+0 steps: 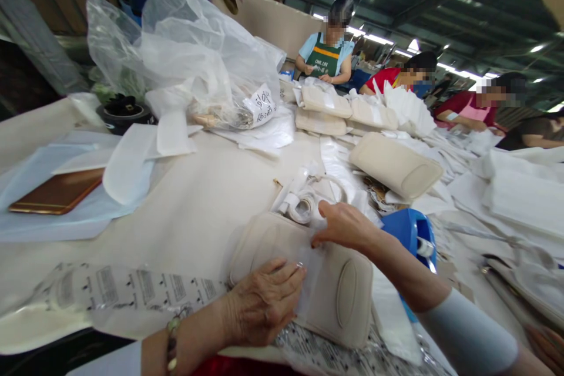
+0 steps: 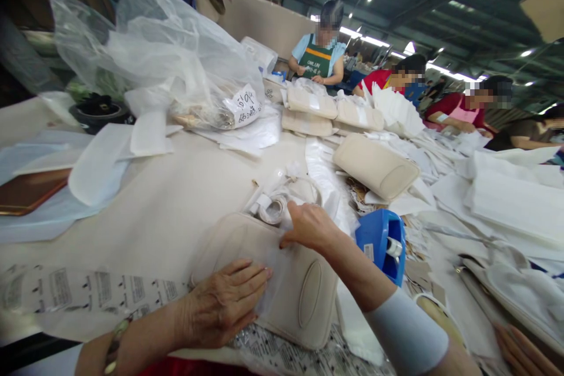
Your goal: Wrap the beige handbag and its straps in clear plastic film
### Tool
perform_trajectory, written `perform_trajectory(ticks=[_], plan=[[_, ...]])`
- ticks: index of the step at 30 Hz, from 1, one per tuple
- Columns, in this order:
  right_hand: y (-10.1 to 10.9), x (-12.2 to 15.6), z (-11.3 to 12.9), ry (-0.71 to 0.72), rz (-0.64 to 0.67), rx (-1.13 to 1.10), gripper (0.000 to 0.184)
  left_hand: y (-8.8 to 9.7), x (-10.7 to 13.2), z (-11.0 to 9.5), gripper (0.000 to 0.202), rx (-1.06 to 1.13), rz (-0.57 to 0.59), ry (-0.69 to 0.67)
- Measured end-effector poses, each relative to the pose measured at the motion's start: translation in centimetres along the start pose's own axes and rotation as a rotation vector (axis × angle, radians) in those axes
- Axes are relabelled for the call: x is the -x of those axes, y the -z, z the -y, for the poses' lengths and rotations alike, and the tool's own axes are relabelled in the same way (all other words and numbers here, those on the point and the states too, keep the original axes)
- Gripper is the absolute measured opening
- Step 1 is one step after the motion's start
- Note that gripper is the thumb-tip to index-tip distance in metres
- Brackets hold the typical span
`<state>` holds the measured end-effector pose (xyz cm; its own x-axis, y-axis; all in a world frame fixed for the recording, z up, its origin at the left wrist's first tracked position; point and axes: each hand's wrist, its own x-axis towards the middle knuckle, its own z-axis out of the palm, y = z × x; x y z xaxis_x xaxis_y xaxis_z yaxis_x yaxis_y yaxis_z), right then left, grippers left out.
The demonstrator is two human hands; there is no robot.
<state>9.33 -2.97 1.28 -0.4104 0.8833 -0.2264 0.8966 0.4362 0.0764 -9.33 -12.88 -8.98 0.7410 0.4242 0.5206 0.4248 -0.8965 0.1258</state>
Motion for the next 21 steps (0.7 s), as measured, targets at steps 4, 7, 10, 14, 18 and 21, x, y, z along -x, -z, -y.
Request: perform_trajectory(ticks=[4, 7, 10, 14, 18, 21], plan=[[-2.2, 3.0, 0.5, -0.005, -0.156, -0.031, 0.009, 0.0, 0.0, -0.1, 0.03, -0.012, -0.011, -0.002], [-6.1, 6.3, 2.6, 0.183, -0.515, -0.089, 0.029, 0.2, 0.0, 0.0, 0.024, 0.002, 0.006, 0.005], [-9.6, 8.8, 5.0, 0.327, -0.669, -0.077, 0.046, 0.5, 0.0, 0.0, 0.027, 0.009, -0.022, 0.03], [-11.1, 10.2, 7.0, 0.319, -0.647, -0.172, 0.05, 0.5, 0.0, 0.0, 0.031, 0.029, -0.066, 0.032], [-9.6, 12.1, 6.0, 0.39, -0.605, -0.427, 0.028, 0.3, -0.2, 0.0, 0.024, 0.023, -0.064, 0.016], [-8.0, 14.7, 2.5, 0.12, -0.823, -0.454, 0.022, 0.0, -0.1, 0.1, 0.03, -0.01, -0.095, -0.007]])
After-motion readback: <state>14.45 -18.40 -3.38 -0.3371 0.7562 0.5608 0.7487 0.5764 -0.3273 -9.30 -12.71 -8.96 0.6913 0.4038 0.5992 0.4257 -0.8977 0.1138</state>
